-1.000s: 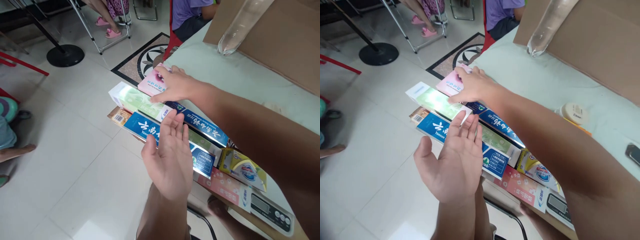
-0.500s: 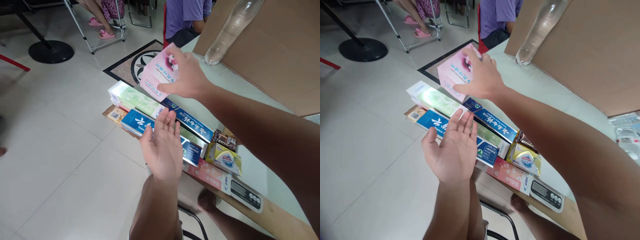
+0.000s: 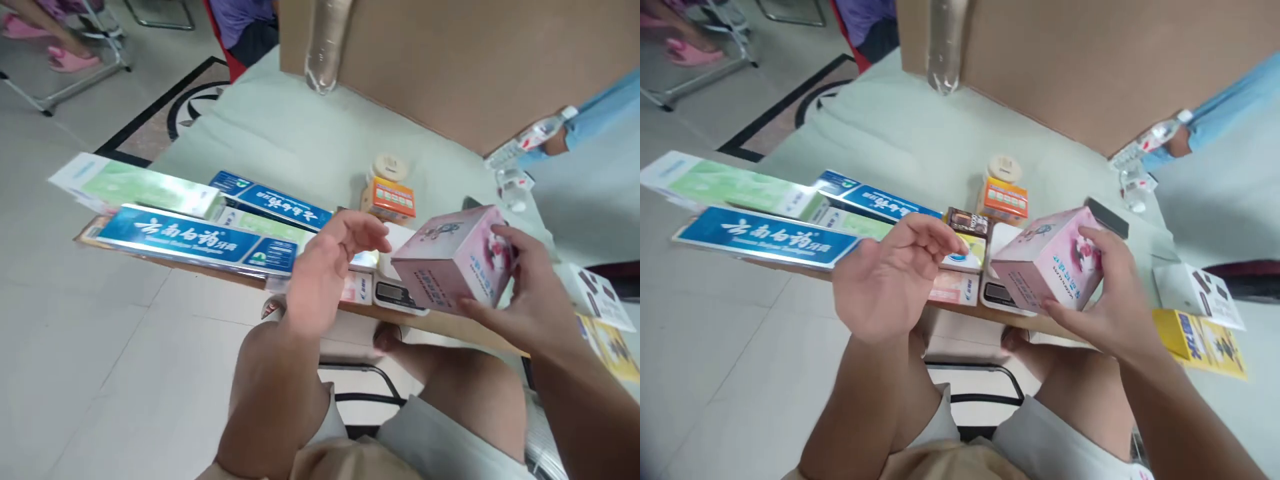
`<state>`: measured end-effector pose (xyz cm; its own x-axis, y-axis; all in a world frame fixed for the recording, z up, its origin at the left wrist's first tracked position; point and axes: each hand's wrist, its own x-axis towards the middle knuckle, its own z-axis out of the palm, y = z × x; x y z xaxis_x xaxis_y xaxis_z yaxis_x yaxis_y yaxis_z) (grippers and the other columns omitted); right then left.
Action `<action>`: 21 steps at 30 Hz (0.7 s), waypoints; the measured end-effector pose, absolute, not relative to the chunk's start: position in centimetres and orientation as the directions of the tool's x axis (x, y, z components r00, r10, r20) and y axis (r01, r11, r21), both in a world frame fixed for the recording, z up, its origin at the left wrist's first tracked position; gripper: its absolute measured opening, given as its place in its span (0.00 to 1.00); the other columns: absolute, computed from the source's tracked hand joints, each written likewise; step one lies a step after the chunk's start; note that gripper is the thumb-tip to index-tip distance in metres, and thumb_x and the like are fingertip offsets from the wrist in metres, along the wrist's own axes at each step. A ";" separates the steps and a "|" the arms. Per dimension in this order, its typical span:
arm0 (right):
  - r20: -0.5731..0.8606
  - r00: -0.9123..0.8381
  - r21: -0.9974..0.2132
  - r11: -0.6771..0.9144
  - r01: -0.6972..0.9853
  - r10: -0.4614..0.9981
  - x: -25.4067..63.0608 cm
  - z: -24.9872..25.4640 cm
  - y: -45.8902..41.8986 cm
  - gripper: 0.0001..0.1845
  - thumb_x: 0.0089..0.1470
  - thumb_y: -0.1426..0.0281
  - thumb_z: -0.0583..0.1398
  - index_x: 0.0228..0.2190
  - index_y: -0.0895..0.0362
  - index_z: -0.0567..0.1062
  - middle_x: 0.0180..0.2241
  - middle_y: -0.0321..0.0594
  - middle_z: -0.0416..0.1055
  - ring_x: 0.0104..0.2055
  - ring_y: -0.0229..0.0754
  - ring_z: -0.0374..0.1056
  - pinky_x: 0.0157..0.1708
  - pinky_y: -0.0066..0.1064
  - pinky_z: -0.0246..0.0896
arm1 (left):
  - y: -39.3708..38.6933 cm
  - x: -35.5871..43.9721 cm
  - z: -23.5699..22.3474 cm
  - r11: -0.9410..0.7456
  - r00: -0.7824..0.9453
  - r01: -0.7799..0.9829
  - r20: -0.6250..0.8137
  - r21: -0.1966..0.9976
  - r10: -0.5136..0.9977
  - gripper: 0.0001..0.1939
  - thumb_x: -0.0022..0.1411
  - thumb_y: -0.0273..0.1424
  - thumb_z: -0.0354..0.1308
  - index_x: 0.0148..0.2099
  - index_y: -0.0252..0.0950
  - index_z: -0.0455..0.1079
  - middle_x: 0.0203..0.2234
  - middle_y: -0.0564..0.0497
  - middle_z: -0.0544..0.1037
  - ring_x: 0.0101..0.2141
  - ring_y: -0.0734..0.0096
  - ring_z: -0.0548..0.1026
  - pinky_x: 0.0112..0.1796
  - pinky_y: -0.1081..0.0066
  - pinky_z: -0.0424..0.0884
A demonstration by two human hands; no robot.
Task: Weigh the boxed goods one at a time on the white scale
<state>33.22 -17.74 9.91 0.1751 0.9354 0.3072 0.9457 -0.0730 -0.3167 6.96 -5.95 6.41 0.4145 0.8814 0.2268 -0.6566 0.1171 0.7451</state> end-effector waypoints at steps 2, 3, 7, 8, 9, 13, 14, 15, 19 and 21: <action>0.292 0.250 -0.335 -0.146 0.931 0.923 35.0 8.3 -20.2 0.50 0.44 0.40 0.69 0.65 0.40 0.65 0.59 0.54 0.68 0.62 0.73 0.66 0.57 0.70 0.63 | -6.9 9.8 6.0 0.139 0.523 -0.574 0.231 0.807 0.821 0.23 0.67 0.54 0.54 0.41 0.40 0.76 0.38 0.46 0.79 0.42 0.58 0.78 0.48 0.59 0.75; 0.300 0.267 -0.346 -0.157 0.925 0.916 35.5 7.7 -20.6 0.50 0.43 0.40 0.69 0.63 0.42 0.66 0.59 0.55 0.67 0.62 0.73 0.65 0.59 0.70 0.62 | -7.4 11.2 5.7 0.127 0.553 -0.515 0.216 0.848 0.805 0.22 0.68 0.52 0.54 0.42 0.40 0.76 0.39 0.47 0.79 0.43 0.58 0.77 0.50 0.59 0.74; 0.319 0.262 -0.419 -0.113 0.901 0.911 36.1 6.2 -19.0 0.51 0.38 0.38 0.70 0.59 0.48 0.70 0.57 0.53 0.66 0.61 0.69 0.63 0.63 0.70 0.57 | -9.2 16.4 4.5 -0.087 0.539 -0.173 0.168 0.981 0.825 0.14 0.66 0.40 0.59 0.51 0.41 0.72 0.51 0.47 0.77 0.55 0.57 0.74 0.60 0.58 0.68; 0.307 0.265 -0.441 -0.110 0.891 0.914 36.1 6.0 -18.3 0.50 0.38 0.39 0.71 0.59 0.48 0.70 0.56 0.52 0.66 0.61 0.68 0.63 0.63 0.69 0.56 | -9.6 17.4 4.2 -0.134 0.527 -0.092 0.162 0.987 0.834 0.16 0.65 0.40 0.61 0.53 0.42 0.71 0.53 0.46 0.76 0.57 0.56 0.73 0.61 0.57 0.67; 0.296 0.276 -0.461 -0.117 0.880 0.914 36.1 5.7 -17.7 0.50 0.38 0.40 0.71 0.59 0.48 0.70 0.56 0.53 0.66 0.61 0.68 0.63 0.63 0.68 0.57 | -9.8 18.3 3.9 -0.163 0.516 -0.028 0.154 0.986 0.843 0.19 0.64 0.40 0.62 0.55 0.41 0.70 0.55 0.45 0.75 0.58 0.55 0.72 0.62 0.56 0.67; 0.304 0.287 -0.589 -0.057 0.806 0.908 37.1 4.0 -17.0 0.49 0.48 0.40 0.67 0.65 0.48 0.66 0.63 0.55 0.64 0.67 0.67 0.59 0.66 0.65 0.56 | -10.1 20.6 2.4 -0.136 0.424 0.067 0.095 0.988 0.901 0.28 0.65 0.45 0.64 0.61 0.41 0.63 0.58 0.41 0.72 0.59 0.52 0.71 0.60 0.53 0.68; 0.321 0.298 -0.657 -0.015 0.754 0.899 37.6 3.3 -17.2 0.45 0.53 0.41 0.64 0.65 0.48 0.65 0.65 0.54 0.64 0.68 0.64 0.60 0.66 0.62 0.58 | -10.1 20.9 2.0 -0.116 0.392 0.053 0.086 0.992 0.916 0.29 0.66 0.47 0.63 0.62 0.41 0.61 0.59 0.40 0.72 0.59 0.52 0.72 0.59 0.54 0.70; 0.334 0.331 -0.730 0.020 0.683 0.883 38.1 2.5 -17.5 0.40 0.58 0.42 0.60 0.65 0.47 0.64 0.65 0.52 0.65 0.68 0.61 0.62 0.65 0.58 0.61 | -10.1 21.1 1.6 -0.098 0.364 0.024 0.083 0.995 0.928 0.30 0.66 0.48 0.63 0.63 0.42 0.60 0.59 0.40 0.71 0.58 0.53 0.73 0.57 0.56 0.71; 0.221 0.524 -0.928 0.011 0.373 0.822 39.6 -1.1 -18.7 0.30 0.66 0.46 0.53 0.62 0.46 0.65 0.64 0.48 0.70 0.63 0.53 0.71 0.59 0.50 0.70 | -10.5 21.9 0.2 -0.067 0.306 -0.101 0.095 0.993 0.947 0.31 0.68 0.51 0.62 0.64 0.45 0.56 0.61 0.42 0.69 0.58 0.56 0.75 0.55 0.61 0.75; 0.158 0.517 -0.957 0.000 0.292 0.841 39.6 -2.2 -18.9 0.28 0.67 0.48 0.53 0.61 0.47 0.66 0.64 0.47 0.71 0.64 0.52 0.70 0.62 0.50 0.68 | -10.6 22.2 -0.4 -0.057 0.285 -0.120 0.089 0.991 0.954 0.31 0.68 0.49 0.62 0.66 0.47 0.55 0.65 0.43 0.66 0.63 0.55 0.71 0.60 0.60 0.72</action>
<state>39.61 -18.89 -2.25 0.5175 0.8409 0.1582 0.2917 0.0004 -0.9565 22.16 -10.65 -0.42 0.2848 0.9544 0.0893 -0.1203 -0.0569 0.9911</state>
